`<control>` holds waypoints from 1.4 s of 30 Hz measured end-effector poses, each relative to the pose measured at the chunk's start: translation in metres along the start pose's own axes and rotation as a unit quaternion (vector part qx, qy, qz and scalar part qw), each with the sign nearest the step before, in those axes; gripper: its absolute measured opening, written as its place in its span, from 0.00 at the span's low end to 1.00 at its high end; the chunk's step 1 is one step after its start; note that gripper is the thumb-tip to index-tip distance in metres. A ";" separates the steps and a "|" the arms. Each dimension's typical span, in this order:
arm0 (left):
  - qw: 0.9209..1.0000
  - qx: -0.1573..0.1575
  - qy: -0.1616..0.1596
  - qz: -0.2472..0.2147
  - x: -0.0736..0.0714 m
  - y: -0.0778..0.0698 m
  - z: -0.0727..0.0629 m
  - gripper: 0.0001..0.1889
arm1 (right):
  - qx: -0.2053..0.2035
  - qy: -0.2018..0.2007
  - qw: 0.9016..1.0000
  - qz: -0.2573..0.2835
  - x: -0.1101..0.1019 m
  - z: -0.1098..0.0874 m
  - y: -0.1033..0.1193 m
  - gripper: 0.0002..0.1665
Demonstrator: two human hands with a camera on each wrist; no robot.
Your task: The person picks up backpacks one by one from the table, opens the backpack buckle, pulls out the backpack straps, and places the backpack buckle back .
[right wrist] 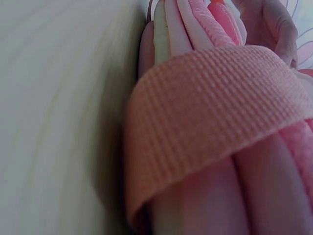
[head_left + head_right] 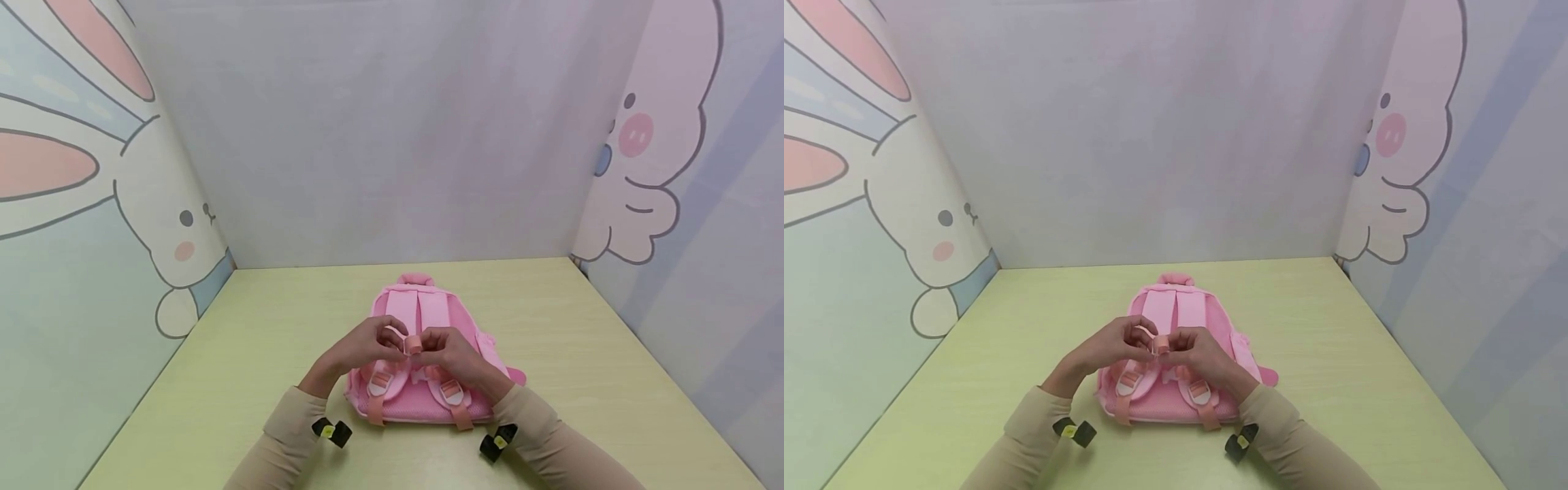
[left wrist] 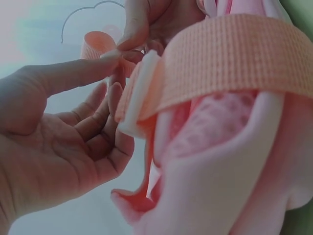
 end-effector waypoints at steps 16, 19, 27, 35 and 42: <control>0.999 -0.024 -0.013 -0.027 0.003 0.008 0.003 0.15 | -0.021 -0.043 0.997 -0.056 0.000 -0.001 0.006 0.09; 0.999 -0.028 -0.015 -0.032 0.003 0.008 0.003 0.15 | -0.010 -0.058 0.997 -0.058 -0.002 -0.002 0.004 0.10; 0.998 -0.036 -0.016 -0.042 0.003 0.010 0.003 0.18 | -0.006 -0.063 0.996 -0.066 -0.004 -0.003 0.005 0.10; 0.998 -0.044 -0.016 -0.048 0.003 0.010 0.003 0.18 | -0.002 -0.070 0.993 -0.091 -0.005 -0.004 0.006 0.14; 0.998 -0.054 -0.028 -0.028 0.004 0.012 0.004 0.18 | -0.004 -0.066 0.992 -0.105 -0.005 -0.003 0.004 0.14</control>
Point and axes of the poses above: each hand's wrist, its own z-axis towards the middle knuckle, its own x-axis out of the palm, y = z × x, the point moved 7 cm from there along z, towards the middle knuckle, and after that the axes turned 14 degrees about z, right-handed, at the moved point
